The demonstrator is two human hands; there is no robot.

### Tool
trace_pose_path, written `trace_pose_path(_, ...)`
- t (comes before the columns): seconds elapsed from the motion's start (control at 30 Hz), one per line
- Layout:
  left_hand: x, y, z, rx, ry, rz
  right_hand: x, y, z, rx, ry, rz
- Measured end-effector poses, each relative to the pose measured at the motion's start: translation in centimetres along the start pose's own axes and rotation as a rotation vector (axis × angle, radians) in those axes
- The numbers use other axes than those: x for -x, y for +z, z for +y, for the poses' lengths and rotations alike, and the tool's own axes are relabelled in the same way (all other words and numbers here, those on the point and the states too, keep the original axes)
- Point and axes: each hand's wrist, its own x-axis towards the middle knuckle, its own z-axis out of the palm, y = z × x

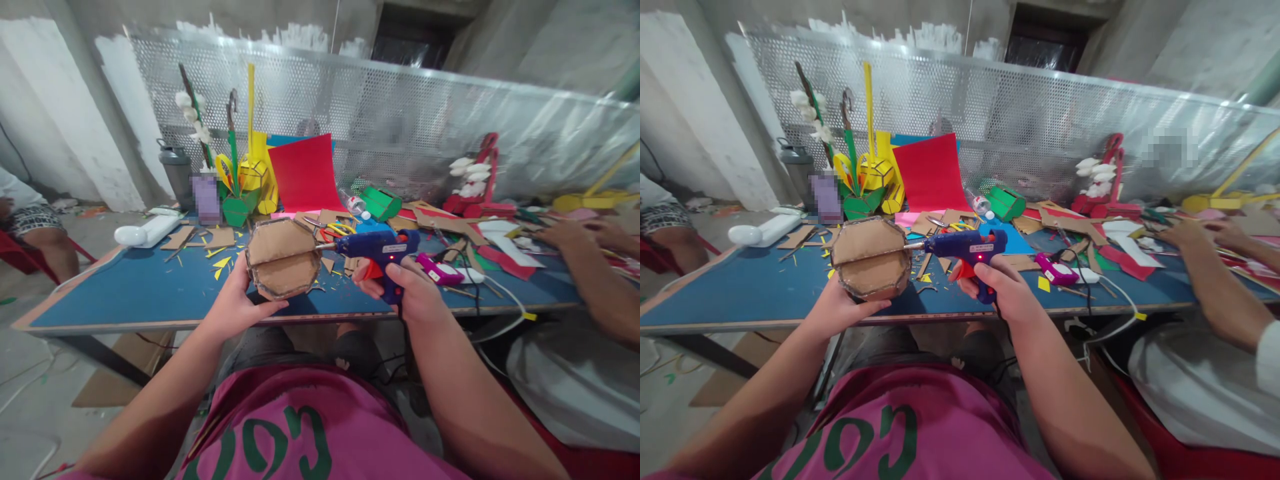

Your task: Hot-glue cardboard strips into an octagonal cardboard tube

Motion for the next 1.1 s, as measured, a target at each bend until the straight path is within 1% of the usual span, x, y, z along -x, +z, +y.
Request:
trace_pose_path(0.17, 0.1, 0.0, -0.2, -0.020, -0.004, 0.002, -0.4, 0.1, 0.0, -0.003, -0.024, 0.026)
trace_pose_path(0.37, 0.2, -0.1, -0.3, -0.013, -0.005, 0.003, -0.4, 0.3, -0.1, 0.001, -0.033, 0.016)
trace_pose_path(0.63, 0.2, -0.1, -0.5, -0.005, 0.008, 0.008, 0.6, -0.4, 0.4, 0.005, 0.016, 0.020)
trace_pose_path(0.83, 0.2, 0.1, -0.7, 0.003, 0.025, 0.039, 0.9, -0.2, -0.8, 0.048, 0.002, 0.054)
trace_pose_path(0.97, 0.2, 0.1, -0.7, -0.007, 0.040, 0.029, 1.5, 0.1, -1.6, 0.123, -0.034, 0.087)
trace_pose_path(1.1, 0.2, 0.1, -0.8, -0.009, 0.049, 0.028, 2.2, 0.3, -1.8, 0.173, -0.044, 0.126)
